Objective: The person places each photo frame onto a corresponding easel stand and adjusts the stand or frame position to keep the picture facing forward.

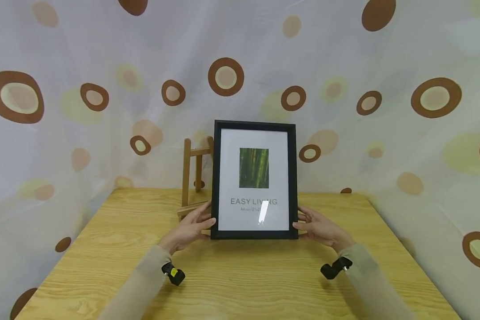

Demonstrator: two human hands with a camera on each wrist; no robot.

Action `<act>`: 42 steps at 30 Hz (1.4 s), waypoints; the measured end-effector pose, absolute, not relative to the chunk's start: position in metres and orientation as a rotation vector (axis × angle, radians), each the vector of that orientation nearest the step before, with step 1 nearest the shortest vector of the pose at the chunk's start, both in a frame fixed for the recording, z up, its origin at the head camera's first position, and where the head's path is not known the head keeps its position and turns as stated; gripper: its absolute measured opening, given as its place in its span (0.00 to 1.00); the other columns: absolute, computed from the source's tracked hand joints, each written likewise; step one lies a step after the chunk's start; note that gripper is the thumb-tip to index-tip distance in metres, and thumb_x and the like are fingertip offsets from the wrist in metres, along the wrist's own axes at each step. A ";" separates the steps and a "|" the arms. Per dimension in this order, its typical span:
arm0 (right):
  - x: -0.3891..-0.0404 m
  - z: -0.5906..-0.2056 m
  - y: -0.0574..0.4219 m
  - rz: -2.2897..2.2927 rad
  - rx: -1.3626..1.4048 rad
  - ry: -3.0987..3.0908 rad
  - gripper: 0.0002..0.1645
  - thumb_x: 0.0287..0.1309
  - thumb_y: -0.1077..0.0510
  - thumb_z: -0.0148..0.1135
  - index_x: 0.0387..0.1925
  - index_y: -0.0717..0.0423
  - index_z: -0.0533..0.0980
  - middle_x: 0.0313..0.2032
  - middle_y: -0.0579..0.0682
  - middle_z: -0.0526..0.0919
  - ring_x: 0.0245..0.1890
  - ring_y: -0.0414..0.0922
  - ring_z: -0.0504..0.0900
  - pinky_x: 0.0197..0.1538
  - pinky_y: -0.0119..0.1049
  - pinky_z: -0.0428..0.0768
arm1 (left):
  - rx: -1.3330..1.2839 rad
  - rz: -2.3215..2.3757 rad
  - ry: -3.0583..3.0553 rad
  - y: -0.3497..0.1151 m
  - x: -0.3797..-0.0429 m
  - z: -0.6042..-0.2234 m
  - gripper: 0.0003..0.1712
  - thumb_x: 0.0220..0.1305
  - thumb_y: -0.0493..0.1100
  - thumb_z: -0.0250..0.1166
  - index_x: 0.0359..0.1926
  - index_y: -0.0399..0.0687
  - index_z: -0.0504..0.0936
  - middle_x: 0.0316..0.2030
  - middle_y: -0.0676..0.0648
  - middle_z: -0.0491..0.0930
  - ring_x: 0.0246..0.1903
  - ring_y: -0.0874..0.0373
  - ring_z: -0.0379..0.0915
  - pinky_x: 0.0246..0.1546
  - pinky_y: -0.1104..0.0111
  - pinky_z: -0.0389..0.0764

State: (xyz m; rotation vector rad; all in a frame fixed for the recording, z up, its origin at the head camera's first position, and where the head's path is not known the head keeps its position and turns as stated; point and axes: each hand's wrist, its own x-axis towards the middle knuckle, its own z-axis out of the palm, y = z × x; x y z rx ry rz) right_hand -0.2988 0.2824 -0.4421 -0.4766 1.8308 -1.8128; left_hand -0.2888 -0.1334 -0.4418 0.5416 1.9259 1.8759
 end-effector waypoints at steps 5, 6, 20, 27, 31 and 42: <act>-0.304 -0.442 0.271 -1.834 -0.498 1.828 0.49 0.70 0.66 0.53 0.78 0.52 0.35 0.74 0.65 0.52 0.58 0.45 0.78 0.59 0.60 0.76 | 0.476 1.903 1.985 -0.142 -0.289 -0.443 0.43 0.71 0.44 0.60 0.78 0.56 0.46 0.73 0.32 0.55 0.68 0.35 0.60 0.55 0.48 0.80; -0.305 -0.442 0.269 -1.841 -0.510 1.821 0.49 0.70 0.65 0.53 0.78 0.52 0.34 0.74 0.66 0.51 0.58 0.46 0.78 0.60 0.62 0.74 | 0.474 1.912 1.999 -0.144 -0.290 -0.443 0.43 0.71 0.44 0.60 0.78 0.54 0.47 0.73 0.32 0.55 0.69 0.35 0.59 0.55 0.48 0.79; -0.320 -0.436 0.238 -1.866 -0.522 1.956 0.49 0.68 0.65 0.56 0.78 0.53 0.38 0.74 0.66 0.52 0.58 0.47 0.78 0.56 0.52 0.81 | 0.440 1.992 2.054 -0.165 -0.299 -0.448 0.42 0.71 0.43 0.60 0.78 0.49 0.47 0.71 0.32 0.58 0.68 0.36 0.59 0.56 0.49 0.79; -0.322 -0.438 0.222 -1.835 -0.493 2.122 0.49 0.68 0.61 0.58 0.78 0.54 0.39 0.75 0.65 0.52 0.69 0.60 0.64 0.58 0.50 0.80 | 0.468 1.965 2.139 -0.177 -0.299 -0.446 0.44 0.72 0.45 0.59 0.78 0.48 0.43 0.73 0.31 0.53 0.69 0.33 0.56 0.57 0.50 0.78; -0.322 -0.438 0.214 -1.838 -0.463 2.174 0.49 0.68 0.61 0.57 0.78 0.55 0.39 0.75 0.65 0.48 0.73 0.62 0.56 0.61 0.53 0.77 | 0.486 1.953 2.169 -0.181 -0.300 -0.448 0.43 0.72 0.45 0.58 0.78 0.50 0.43 0.73 0.31 0.54 0.70 0.34 0.55 0.57 0.51 0.78; -0.336 -0.434 0.190 -1.833 -0.485 2.179 0.49 0.67 0.59 0.59 0.78 0.49 0.42 0.74 0.64 0.54 0.69 0.60 0.66 0.60 0.51 0.79 | 0.431 2.036 2.265 -0.197 -0.304 -0.451 0.39 0.73 0.45 0.57 0.77 0.44 0.50 0.69 0.32 0.63 0.64 0.43 0.67 0.52 0.60 0.82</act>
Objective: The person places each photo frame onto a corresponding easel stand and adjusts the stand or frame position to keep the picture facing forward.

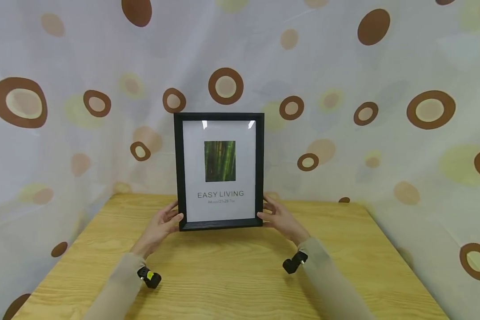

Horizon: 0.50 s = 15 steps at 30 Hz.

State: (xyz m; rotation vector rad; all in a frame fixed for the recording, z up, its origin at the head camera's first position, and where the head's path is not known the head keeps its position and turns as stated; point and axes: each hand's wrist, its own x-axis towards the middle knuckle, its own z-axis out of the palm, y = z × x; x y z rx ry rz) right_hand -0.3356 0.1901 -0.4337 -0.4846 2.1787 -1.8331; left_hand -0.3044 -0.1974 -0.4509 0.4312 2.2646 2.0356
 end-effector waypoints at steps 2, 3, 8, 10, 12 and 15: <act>-0.339 -0.434 0.187 -1.828 -0.497 2.179 0.49 0.68 0.59 0.59 0.78 0.50 0.41 0.74 0.65 0.53 0.68 0.60 0.66 0.60 0.52 0.78 | 0.424 2.027 2.289 -0.201 -0.304 -0.451 0.39 0.73 0.47 0.57 0.76 0.40 0.50 0.70 0.32 0.61 0.65 0.41 0.65 0.53 0.60 0.81; -0.340 -0.434 0.185 -1.828 -0.505 2.178 0.48 0.68 0.59 0.59 0.78 0.50 0.41 0.74 0.64 0.53 0.68 0.60 0.66 0.59 0.53 0.78 | 0.425 2.023 2.289 -0.202 -0.304 -0.451 0.39 0.74 0.47 0.56 0.76 0.39 0.49 0.71 0.32 0.59 0.66 0.40 0.63 0.55 0.59 0.81; -0.348 -0.433 0.178 -1.808 -0.539 2.173 0.48 0.68 0.59 0.58 0.78 0.51 0.41 0.74 0.65 0.53 0.68 0.61 0.67 0.59 0.54 0.79 | 0.332 2.006 2.300 -0.209 -0.303 -0.452 0.41 0.73 0.47 0.57 0.77 0.40 0.48 0.73 0.32 0.54 0.70 0.37 0.55 0.60 0.53 0.77; -0.350 -0.432 0.175 -1.803 -0.536 2.169 0.48 0.68 0.59 0.58 0.78 0.51 0.41 0.75 0.65 0.51 0.69 0.61 0.65 0.59 0.53 0.79 | 0.306 2.002 2.302 -0.212 -0.302 -0.453 0.41 0.73 0.47 0.57 0.77 0.42 0.48 0.74 0.33 0.53 0.71 0.38 0.55 0.61 0.51 0.75; -0.351 -0.431 0.173 -1.802 -0.532 2.171 0.48 0.68 0.59 0.59 0.78 0.51 0.41 0.75 0.65 0.50 0.70 0.61 0.62 0.58 0.53 0.79 | 0.308 2.004 2.305 -0.213 -0.303 -0.452 0.41 0.73 0.49 0.58 0.77 0.42 0.48 0.74 0.34 0.53 0.71 0.38 0.54 0.62 0.50 0.74; -0.352 -0.428 0.169 -1.809 -0.538 2.177 0.48 0.68 0.60 0.58 0.78 0.52 0.42 0.74 0.65 0.52 0.70 0.62 0.62 0.58 0.53 0.80 | 0.304 2.015 2.305 -0.216 -0.303 -0.451 0.42 0.72 0.50 0.58 0.77 0.43 0.48 0.74 0.34 0.53 0.72 0.38 0.54 0.62 0.49 0.74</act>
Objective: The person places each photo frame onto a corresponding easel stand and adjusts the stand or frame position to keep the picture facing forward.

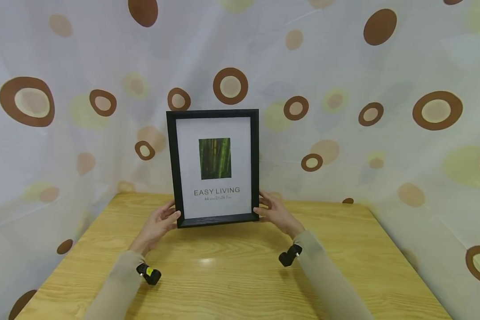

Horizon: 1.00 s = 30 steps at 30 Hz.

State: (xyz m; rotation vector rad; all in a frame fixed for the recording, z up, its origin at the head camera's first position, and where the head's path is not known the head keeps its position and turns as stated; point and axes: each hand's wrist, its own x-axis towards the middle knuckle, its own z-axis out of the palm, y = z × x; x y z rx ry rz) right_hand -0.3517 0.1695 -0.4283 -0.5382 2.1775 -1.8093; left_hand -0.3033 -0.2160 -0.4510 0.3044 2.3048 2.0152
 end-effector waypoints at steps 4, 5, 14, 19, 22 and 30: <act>-0.355 -0.428 0.167 -1.822 -0.541 2.186 0.46 0.68 0.61 0.58 0.78 0.53 0.45 0.74 0.64 0.55 0.69 0.61 0.64 0.57 0.52 0.80 | 0.278 2.034 2.295 -0.216 -0.305 -0.449 0.42 0.72 0.49 0.59 0.77 0.43 0.48 0.74 0.34 0.53 0.71 0.39 0.54 0.62 0.50 0.75; -0.356 -0.428 0.167 -1.823 -0.540 2.192 0.46 0.68 0.60 0.58 0.78 0.54 0.45 0.74 0.64 0.55 0.70 0.61 0.64 0.57 0.51 0.80 | 0.275 2.037 2.295 -0.216 -0.305 -0.449 0.42 0.72 0.49 0.59 0.77 0.43 0.49 0.74 0.34 0.54 0.71 0.39 0.54 0.61 0.51 0.75; -0.361 -0.430 0.165 -1.859 -0.539 2.198 0.45 0.68 0.62 0.58 0.78 0.54 0.46 0.72 0.65 0.58 0.69 0.61 0.65 0.58 0.53 0.80 | 0.299 2.040 2.315 -0.217 -0.309 -0.448 0.42 0.71 0.50 0.59 0.77 0.45 0.49 0.73 0.34 0.55 0.70 0.39 0.56 0.62 0.49 0.74; -0.365 -0.429 0.159 -1.855 -0.569 2.231 0.44 0.69 0.63 0.56 0.77 0.55 0.46 0.72 0.66 0.58 0.68 0.61 0.66 0.57 0.53 0.80 | 0.298 2.043 2.326 -0.219 -0.311 -0.446 0.43 0.72 0.50 0.58 0.78 0.45 0.48 0.74 0.35 0.53 0.71 0.40 0.54 0.64 0.47 0.72; -0.367 -0.427 0.151 -1.853 -0.557 2.260 0.41 0.69 0.64 0.55 0.77 0.55 0.48 0.72 0.64 0.60 0.67 0.60 0.68 0.56 0.51 0.81 | 0.277 2.044 2.331 -0.219 -0.313 -0.445 0.43 0.72 0.50 0.58 0.78 0.45 0.47 0.74 0.34 0.52 0.72 0.40 0.54 0.64 0.46 0.71; -0.370 -0.428 0.139 -1.866 -0.491 2.312 0.40 0.70 0.64 0.54 0.77 0.52 0.50 0.67 0.67 0.66 0.62 0.60 0.74 0.56 0.52 0.81 | 0.240 2.076 2.336 -0.220 -0.316 -0.443 0.40 0.73 0.47 0.57 0.78 0.47 0.47 0.74 0.35 0.53 0.72 0.41 0.53 0.66 0.44 0.67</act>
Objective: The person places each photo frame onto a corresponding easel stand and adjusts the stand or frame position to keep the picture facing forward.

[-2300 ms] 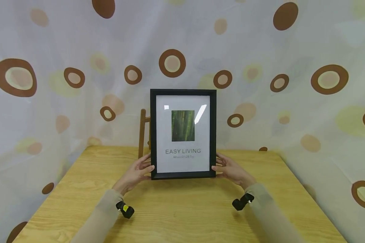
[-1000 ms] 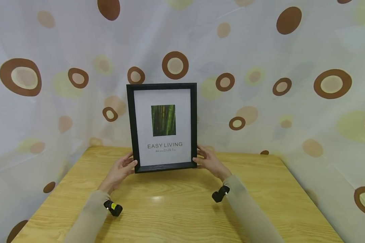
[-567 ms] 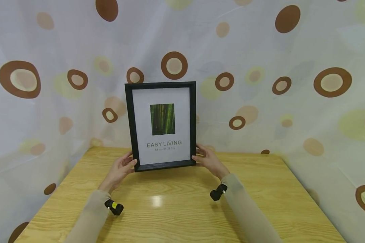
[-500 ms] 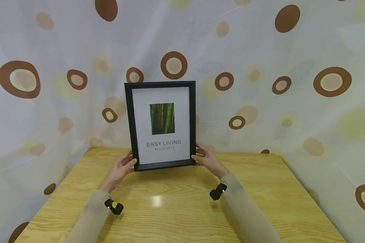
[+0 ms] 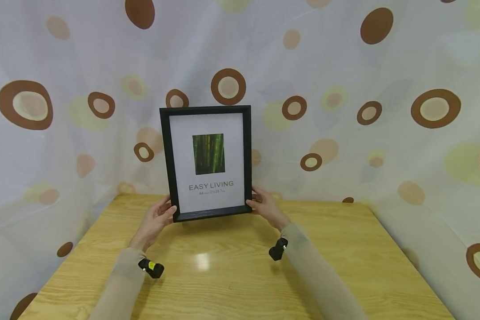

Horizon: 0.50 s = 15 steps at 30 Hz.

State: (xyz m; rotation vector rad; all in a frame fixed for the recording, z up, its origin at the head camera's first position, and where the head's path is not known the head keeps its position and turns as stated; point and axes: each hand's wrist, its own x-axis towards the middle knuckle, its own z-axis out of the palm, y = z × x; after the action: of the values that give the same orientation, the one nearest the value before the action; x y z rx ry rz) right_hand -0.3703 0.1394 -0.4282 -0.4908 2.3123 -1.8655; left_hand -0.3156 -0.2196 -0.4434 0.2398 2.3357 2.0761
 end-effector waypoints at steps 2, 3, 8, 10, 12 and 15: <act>-0.372 -0.429 0.136 -1.877 -0.468 2.330 0.40 0.70 0.64 0.54 0.77 0.50 0.50 0.67 0.67 0.68 0.62 0.60 0.74 0.57 0.53 0.80 | 0.247 2.087 2.337 -0.220 -0.316 -0.443 0.41 0.73 0.48 0.57 0.78 0.48 0.47 0.74 0.35 0.53 0.71 0.41 0.53 0.67 0.43 0.66; -0.372 -0.430 0.133 -1.886 -0.459 2.340 0.39 0.70 0.63 0.54 0.77 0.50 0.51 0.67 0.66 0.68 0.63 0.60 0.73 0.58 0.54 0.79 | 0.249 2.095 2.336 -0.220 -0.317 -0.442 0.41 0.73 0.48 0.57 0.78 0.48 0.47 0.74 0.35 0.54 0.71 0.41 0.54 0.67 0.43 0.65; -0.373 -0.429 0.122 -1.942 -0.445 2.372 0.33 0.72 0.63 0.51 0.75 0.55 0.56 0.67 0.65 0.69 0.64 0.59 0.72 0.60 0.52 0.78 | 0.244 2.126 2.330 -0.219 -0.321 -0.440 0.41 0.74 0.47 0.56 0.78 0.49 0.45 0.74 0.35 0.54 0.71 0.41 0.54 0.68 0.44 0.63; -0.374 -0.431 0.118 -1.962 -0.431 2.402 0.31 0.72 0.63 0.51 0.73 0.57 0.59 0.66 0.65 0.71 0.62 0.59 0.74 0.59 0.52 0.79 | 0.242 2.146 2.318 -0.219 -0.323 -0.441 0.40 0.74 0.46 0.56 0.78 0.48 0.46 0.74 0.35 0.54 0.71 0.42 0.54 0.68 0.44 0.63; -0.376 -0.432 0.115 -1.967 -0.391 2.454 0.30 0.72 0.61 0.52 0.72 0.58 0.61 0.64 0.64 0.73 0.60 0.58 0.77 0.58 0.52 0.79 | 0.238 2.164 2.310 -0.219 -0.325 -0.443 0.40 0.74 0.45 0.55 0.78 0.48 0.46 0.74 0.34 0.54 0.71 0.42 0.55 0.68 0.44 0.64; -0.380 -0.438 0.110 -1.978 -0.339 2.513 0.30 0.72 0.59 0.53 0.72 0.54 0.62 0.64 0.61 0.73 0.57 0.56 0.79 0.56 0.55 0.79 | 0.219 2.188 2.303 -0.219 -0.327 -0.448 0.39 0.74 0.45 0.55 0.78 0.48 0.47 0.73 0.35 0.56 0.69 0.43 0.57 0.65 0.48 0.68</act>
State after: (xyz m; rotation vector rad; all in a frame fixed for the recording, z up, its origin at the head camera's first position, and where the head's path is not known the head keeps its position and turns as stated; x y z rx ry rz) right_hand -0.3801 0.1099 -0.4376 -0.3392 2.5133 -1.9778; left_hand -0.3269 -0.2190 -0.4478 0.2190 2.3034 2.1883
